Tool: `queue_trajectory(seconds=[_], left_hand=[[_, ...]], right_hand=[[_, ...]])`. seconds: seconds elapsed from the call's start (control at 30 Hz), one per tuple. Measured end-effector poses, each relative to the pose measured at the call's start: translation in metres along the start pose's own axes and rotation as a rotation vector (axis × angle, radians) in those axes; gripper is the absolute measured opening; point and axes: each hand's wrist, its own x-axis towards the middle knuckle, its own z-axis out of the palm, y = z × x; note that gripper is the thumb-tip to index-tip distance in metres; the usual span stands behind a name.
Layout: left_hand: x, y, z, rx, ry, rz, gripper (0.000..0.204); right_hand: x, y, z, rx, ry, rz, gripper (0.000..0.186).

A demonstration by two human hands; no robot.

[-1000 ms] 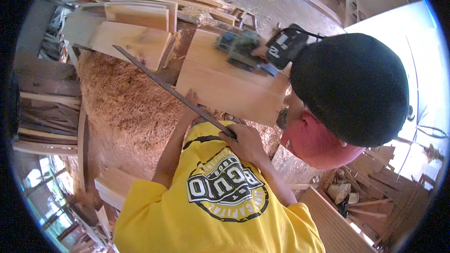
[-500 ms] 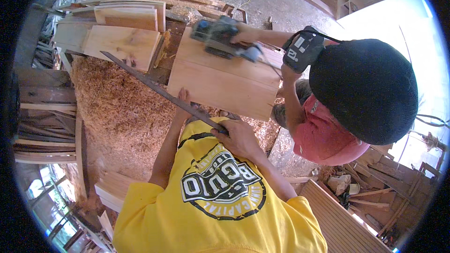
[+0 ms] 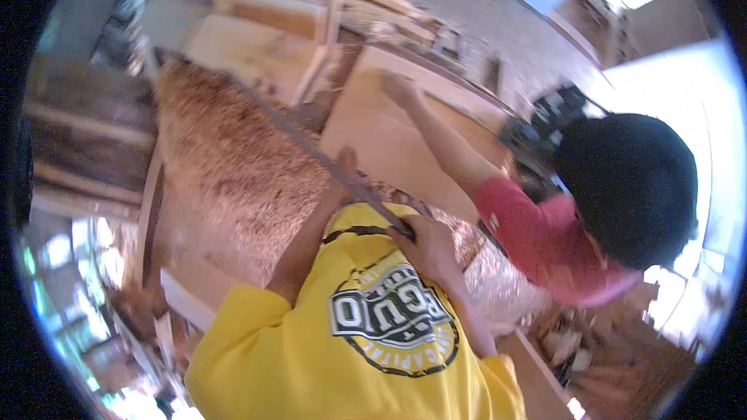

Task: The recorder uses a square and pencil to mark wooden planks and then observes/assists a coworker in using an electric planer to smooth the wood.

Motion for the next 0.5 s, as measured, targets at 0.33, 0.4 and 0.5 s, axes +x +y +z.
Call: queue_trajectory(seconds=[0.33, 0.4, 0.5], left_hand=[[-0.022, 0.018, 0.002, -0.115, 0.081, -0.111, 0.079], [-0.02, 0.015, 0.006, -0.127, 0.079, -0.114, 0.079], [-0.021, 0.01, 0.007, -0.192, 0.112, -0.109, 0.096]], right_hand=[[0.003, 0.026, 0.013, 0.053, 0.069, -0.091, 0.026], [0.006, 0.023, 0.009, -0.045, 0.065, -0.071, 0.026], [0.011, 0.023, 0.008, 0.019, 0.029, -0.08, 0.027]])
